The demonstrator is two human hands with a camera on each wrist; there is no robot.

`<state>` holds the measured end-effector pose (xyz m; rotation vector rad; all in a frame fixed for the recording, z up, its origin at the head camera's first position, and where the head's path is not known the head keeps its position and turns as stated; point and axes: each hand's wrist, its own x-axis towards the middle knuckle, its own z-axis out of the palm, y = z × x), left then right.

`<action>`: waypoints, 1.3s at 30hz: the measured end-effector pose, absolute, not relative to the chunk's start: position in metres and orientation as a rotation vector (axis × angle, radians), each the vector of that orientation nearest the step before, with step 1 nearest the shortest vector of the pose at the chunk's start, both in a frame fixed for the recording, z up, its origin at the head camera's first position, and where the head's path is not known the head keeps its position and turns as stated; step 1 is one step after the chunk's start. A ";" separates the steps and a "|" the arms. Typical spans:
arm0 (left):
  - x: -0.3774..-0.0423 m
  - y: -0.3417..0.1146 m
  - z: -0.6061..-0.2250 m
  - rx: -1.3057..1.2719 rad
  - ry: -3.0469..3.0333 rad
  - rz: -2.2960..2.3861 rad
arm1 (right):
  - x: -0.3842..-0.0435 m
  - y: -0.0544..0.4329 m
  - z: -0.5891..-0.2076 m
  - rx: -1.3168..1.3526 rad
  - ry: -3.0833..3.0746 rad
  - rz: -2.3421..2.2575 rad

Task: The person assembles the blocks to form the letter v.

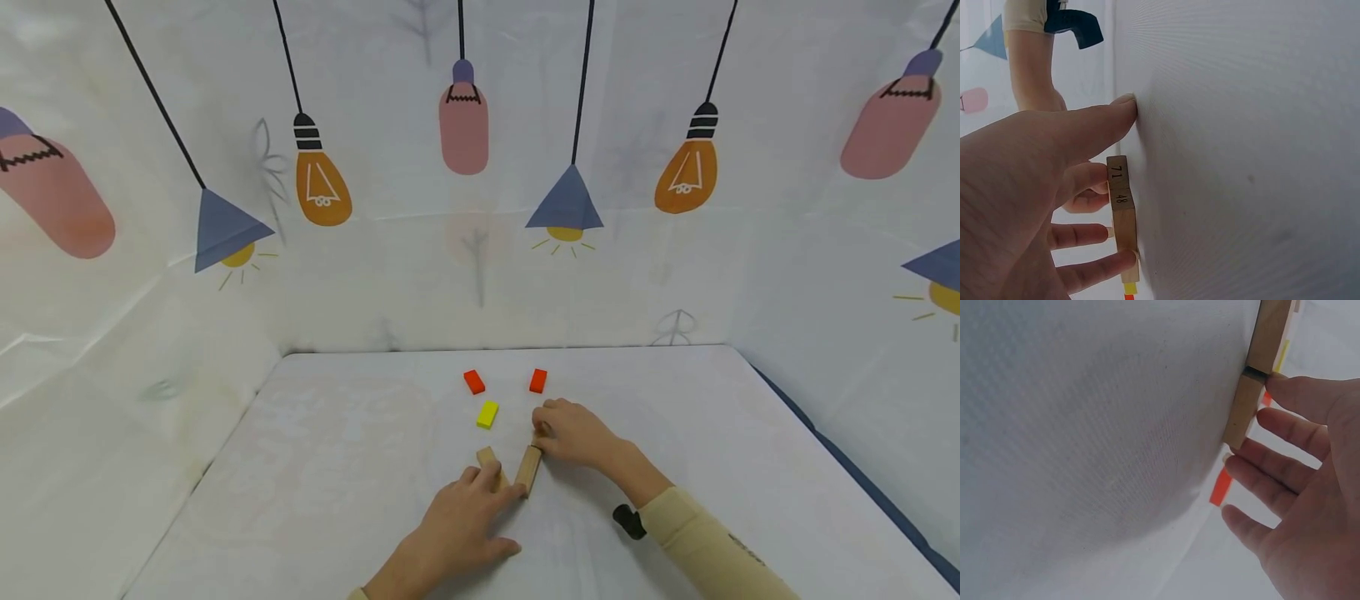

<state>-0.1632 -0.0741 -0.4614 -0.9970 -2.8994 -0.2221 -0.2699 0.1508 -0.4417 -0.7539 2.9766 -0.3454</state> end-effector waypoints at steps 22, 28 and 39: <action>-0.163 -0.073 -0.458 -0.989 -2.985 -0.226 | -0.272 0.150 -0.449 -0.798 3.017 -0.369; -0.164 -0.072 -0.459 -0.992 -2.994 -0.246 | -0.272 0.150 -0.448 -0.786 3.017 -0.359; -0.165 -0.072 -0.460 -0.993 -2.998 -0.235 | -0.273 0.151 -0.449 -0.784 3.007 -0.322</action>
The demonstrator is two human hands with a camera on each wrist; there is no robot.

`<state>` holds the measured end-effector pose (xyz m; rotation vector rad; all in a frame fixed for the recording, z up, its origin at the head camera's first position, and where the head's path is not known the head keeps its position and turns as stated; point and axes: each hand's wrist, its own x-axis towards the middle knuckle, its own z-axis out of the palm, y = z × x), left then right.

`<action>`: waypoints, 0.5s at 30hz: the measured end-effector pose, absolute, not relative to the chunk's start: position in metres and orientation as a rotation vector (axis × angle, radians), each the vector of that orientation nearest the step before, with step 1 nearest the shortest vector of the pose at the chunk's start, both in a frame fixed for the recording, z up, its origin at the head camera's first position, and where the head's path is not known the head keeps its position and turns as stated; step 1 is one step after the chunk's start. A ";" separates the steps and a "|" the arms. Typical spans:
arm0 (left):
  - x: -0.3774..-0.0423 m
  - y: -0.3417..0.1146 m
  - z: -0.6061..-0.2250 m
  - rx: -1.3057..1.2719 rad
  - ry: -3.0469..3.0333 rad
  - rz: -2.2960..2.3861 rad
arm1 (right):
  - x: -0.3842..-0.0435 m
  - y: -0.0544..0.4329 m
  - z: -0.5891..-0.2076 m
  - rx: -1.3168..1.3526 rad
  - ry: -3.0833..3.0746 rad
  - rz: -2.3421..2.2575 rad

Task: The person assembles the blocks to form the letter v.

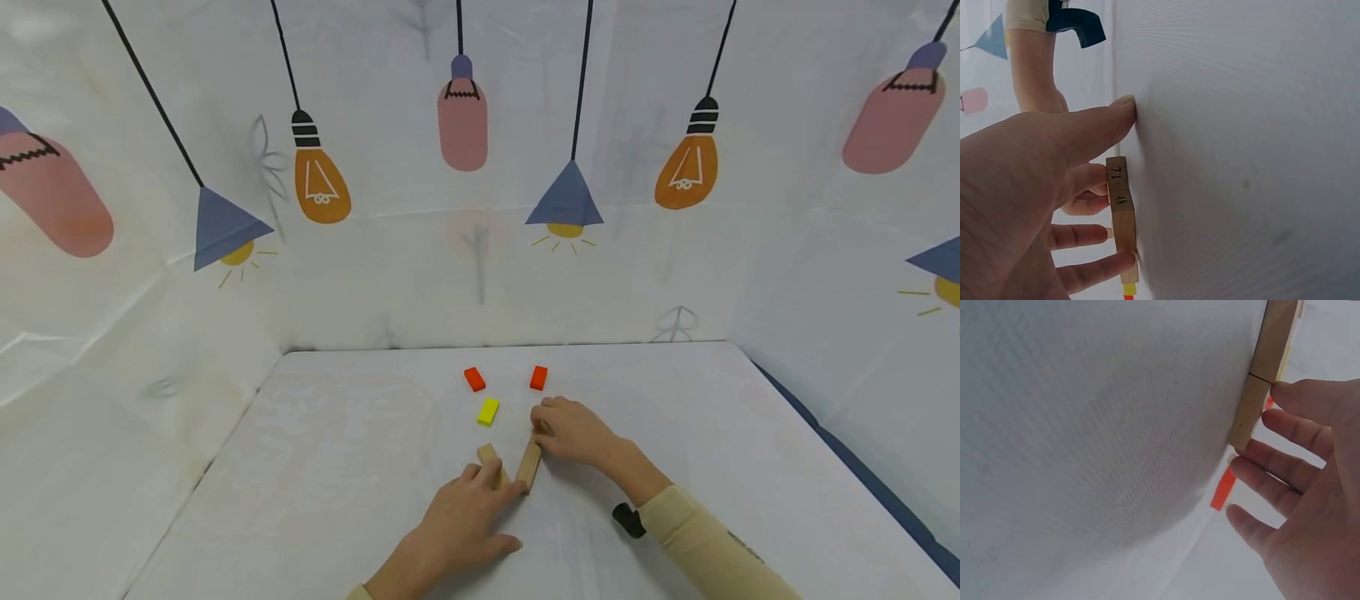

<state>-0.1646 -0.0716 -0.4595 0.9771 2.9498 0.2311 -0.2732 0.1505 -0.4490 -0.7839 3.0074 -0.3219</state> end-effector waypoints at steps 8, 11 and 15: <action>-0.166 -0.071 -0.461 0.972 2.952 0.240 | -0.271 0.152 -0.449 -0.817 3.015 -0.323; -0.166 -0.071 -0.461 0.969 2.957 0.237 | -0.271 0.152 -0.450 -0.831 3.023 -0.323; -0.165 -0.070 -0.461 0.970 2.965 0.234 | -0.270 0.151 -0.450 -0.815 3.021 -0.332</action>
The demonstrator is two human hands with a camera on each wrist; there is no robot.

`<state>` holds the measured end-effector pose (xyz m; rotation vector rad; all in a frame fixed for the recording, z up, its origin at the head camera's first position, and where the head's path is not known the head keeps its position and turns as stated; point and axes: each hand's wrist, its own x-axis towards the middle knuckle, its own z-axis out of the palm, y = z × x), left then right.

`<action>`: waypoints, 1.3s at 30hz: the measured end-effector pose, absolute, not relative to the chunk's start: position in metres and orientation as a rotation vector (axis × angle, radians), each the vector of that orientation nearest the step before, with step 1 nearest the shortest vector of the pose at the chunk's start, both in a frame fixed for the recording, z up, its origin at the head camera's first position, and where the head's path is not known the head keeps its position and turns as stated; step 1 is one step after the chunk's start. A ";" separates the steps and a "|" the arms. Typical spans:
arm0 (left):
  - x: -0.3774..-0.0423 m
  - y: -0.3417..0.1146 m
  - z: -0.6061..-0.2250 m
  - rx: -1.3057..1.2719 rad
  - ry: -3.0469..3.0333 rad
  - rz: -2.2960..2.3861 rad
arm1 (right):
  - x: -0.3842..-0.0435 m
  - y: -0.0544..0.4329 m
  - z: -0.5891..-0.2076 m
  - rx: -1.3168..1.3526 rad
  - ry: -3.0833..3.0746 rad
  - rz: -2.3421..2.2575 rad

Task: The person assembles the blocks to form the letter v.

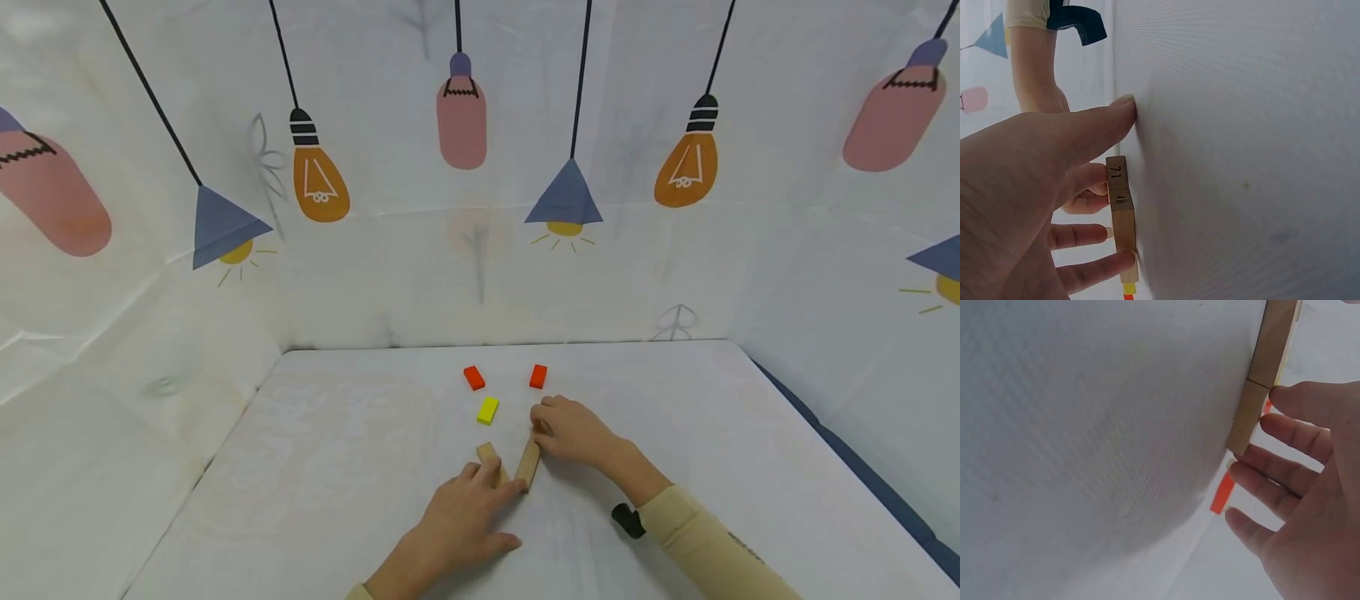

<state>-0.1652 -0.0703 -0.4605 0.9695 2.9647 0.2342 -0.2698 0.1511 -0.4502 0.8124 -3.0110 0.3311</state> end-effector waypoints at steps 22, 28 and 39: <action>-0.164 -0.071 -0.461 0.992 2.982 0.218 | -0.265 0.149 -0.445 0.784 -2.963 0.348; -0.164 -0.071 -0.461 1.004 2.991 0.219 | -0.267 0.150 -0.445 0.779 -2.984 0.343; -0.164 -0.072 -0.461 1.006 2.980 0.254 | -0.273 0.150 -0.442 0.795 -3.069 0.393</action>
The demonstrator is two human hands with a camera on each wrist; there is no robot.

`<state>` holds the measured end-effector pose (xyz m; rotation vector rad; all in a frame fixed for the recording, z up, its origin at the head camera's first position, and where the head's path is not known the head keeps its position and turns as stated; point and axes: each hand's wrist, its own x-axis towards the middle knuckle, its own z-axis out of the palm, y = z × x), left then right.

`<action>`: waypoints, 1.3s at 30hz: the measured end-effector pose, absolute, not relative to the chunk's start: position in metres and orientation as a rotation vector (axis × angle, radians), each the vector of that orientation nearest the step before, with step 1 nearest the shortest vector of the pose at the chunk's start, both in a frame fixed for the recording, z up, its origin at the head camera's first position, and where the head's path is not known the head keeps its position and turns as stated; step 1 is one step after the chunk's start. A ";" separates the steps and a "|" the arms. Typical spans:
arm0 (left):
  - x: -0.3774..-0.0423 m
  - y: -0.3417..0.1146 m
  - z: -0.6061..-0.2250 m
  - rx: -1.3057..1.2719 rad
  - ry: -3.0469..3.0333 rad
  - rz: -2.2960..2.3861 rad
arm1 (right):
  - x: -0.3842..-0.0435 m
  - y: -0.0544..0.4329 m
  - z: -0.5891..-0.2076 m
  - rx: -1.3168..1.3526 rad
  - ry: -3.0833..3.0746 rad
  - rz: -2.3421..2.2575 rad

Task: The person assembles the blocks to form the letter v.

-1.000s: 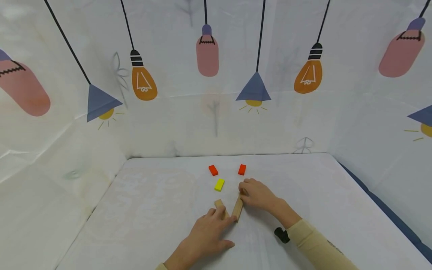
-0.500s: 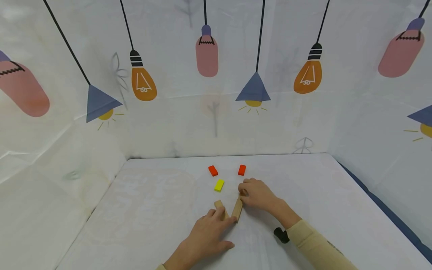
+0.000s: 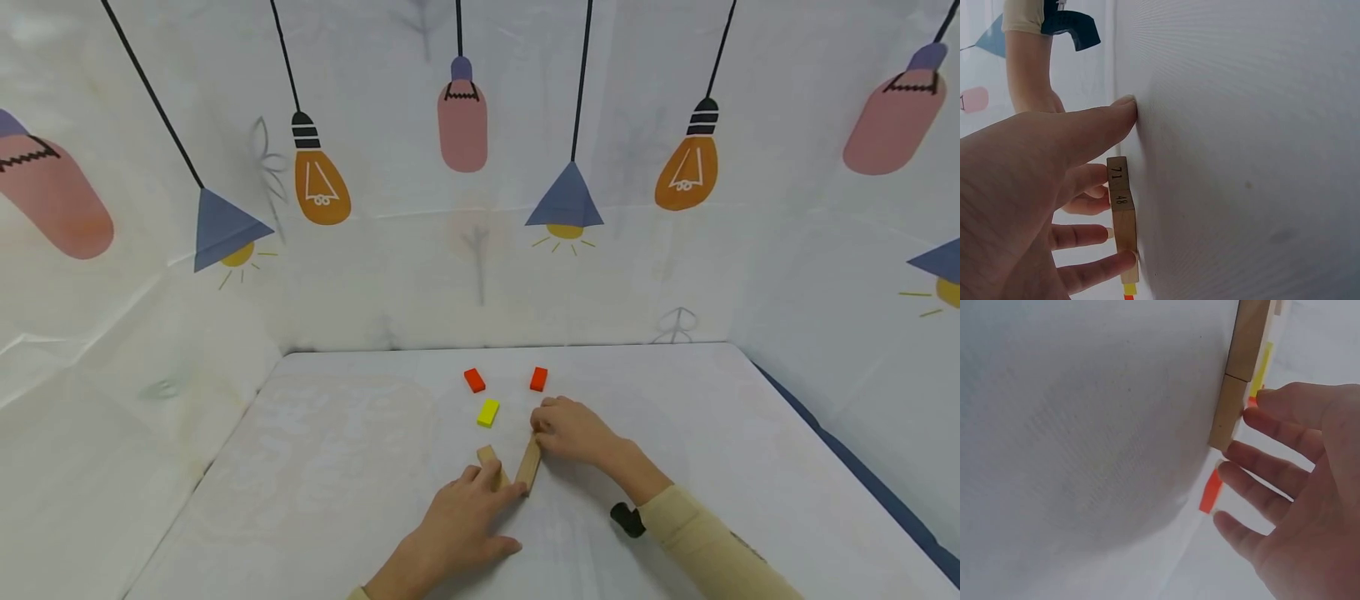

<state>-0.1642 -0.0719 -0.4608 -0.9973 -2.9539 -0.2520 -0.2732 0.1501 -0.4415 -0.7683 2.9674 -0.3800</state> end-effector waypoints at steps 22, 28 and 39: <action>-0.162 -0.073 -0.459 -0.989 -2.975 -0.217 | -0.293 0.156 -0.442 -0.687 3.030 -0.516; -0.163 -0.072 -0.458 -0.988 -2.990 -0.210 | -0.297 0.159 -0.439 -0.683 3.039 -0.537; -0.162 -0.072 -0.461 -1.003 -2.930 -0.208 | -0.312 0.169 -0.438 -0.676 3.090 -0.494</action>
